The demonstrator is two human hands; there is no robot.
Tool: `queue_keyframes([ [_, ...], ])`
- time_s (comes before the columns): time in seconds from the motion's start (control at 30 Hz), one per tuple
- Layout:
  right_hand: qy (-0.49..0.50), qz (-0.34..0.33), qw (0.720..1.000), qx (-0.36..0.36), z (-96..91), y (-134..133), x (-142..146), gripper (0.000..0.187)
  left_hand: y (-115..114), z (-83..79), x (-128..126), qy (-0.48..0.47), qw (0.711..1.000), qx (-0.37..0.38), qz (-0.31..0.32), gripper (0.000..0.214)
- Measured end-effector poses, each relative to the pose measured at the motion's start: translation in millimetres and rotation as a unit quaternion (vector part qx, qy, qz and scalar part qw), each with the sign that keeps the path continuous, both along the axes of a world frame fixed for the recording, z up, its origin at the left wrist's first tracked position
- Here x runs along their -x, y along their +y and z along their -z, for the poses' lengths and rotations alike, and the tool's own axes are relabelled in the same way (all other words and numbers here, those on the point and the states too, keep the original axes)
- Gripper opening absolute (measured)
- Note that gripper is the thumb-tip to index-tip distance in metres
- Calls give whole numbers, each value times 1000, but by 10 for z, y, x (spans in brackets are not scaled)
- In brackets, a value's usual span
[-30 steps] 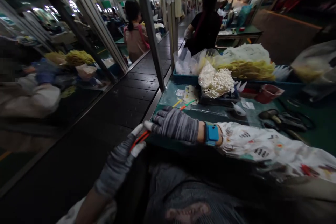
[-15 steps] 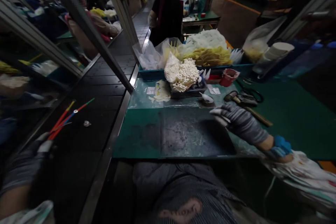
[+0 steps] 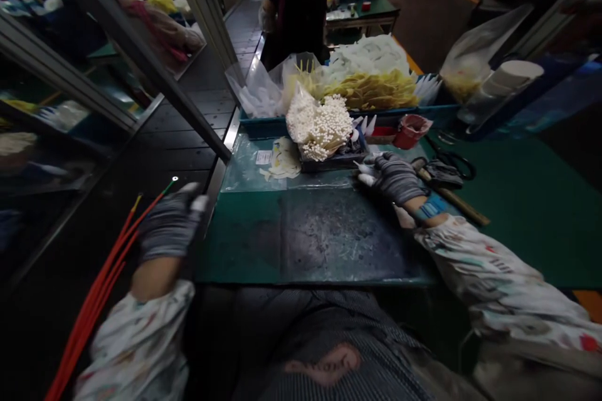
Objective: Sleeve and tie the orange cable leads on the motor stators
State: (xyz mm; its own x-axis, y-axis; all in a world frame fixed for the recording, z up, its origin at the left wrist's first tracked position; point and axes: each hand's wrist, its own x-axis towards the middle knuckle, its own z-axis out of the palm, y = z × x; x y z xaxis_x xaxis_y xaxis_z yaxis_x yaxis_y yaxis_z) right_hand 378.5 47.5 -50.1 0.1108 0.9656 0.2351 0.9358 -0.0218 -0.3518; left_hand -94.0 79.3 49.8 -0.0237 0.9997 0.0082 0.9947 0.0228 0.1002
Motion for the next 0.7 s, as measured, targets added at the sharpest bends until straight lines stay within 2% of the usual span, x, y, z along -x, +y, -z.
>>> queue_keyframes([
  [0.07,28,7,1000,7,-3,80,32,44,-124,84,-482,-113,988,19,99,48],
  [0.1,44,11,999,8,-16,97,31,41,-185,162,-703,-180,970,44,155,47],
  [0.2,101,9,995,7,-103,63,12,34,-331,446,-1282,-363,879,123,283,58],
  [0.27,147,3,989,8,-190,-37,28,33,-394,605,-1607,-455,823,147,308,74],
  [0.37,220,-16,975,22,-328,-296,151,35,-458,753,-2002,-540,758,200,306,95],
  [0.5,289,-55,955,47,-433,-670,451,35,-506,835,-2309,-624,665,282,297,99],
  [0.53,301,-63,950,50,-439,-734,509,35,-512,840,-2343,-632,655,293,294,97],
  [0.6,321,-86,941,58,-436,-813,532,35,-523,830,-2364,-627,655,305,290,93],
  [0.63,327,-98,938,61,-432,-827,480,36,-529,815,-2351,-617,663,309,289,91],
  [0.7,285,-79,954,46,-427,-811,226,38,-542,772,-2288,-593,687,309,285,81],
])
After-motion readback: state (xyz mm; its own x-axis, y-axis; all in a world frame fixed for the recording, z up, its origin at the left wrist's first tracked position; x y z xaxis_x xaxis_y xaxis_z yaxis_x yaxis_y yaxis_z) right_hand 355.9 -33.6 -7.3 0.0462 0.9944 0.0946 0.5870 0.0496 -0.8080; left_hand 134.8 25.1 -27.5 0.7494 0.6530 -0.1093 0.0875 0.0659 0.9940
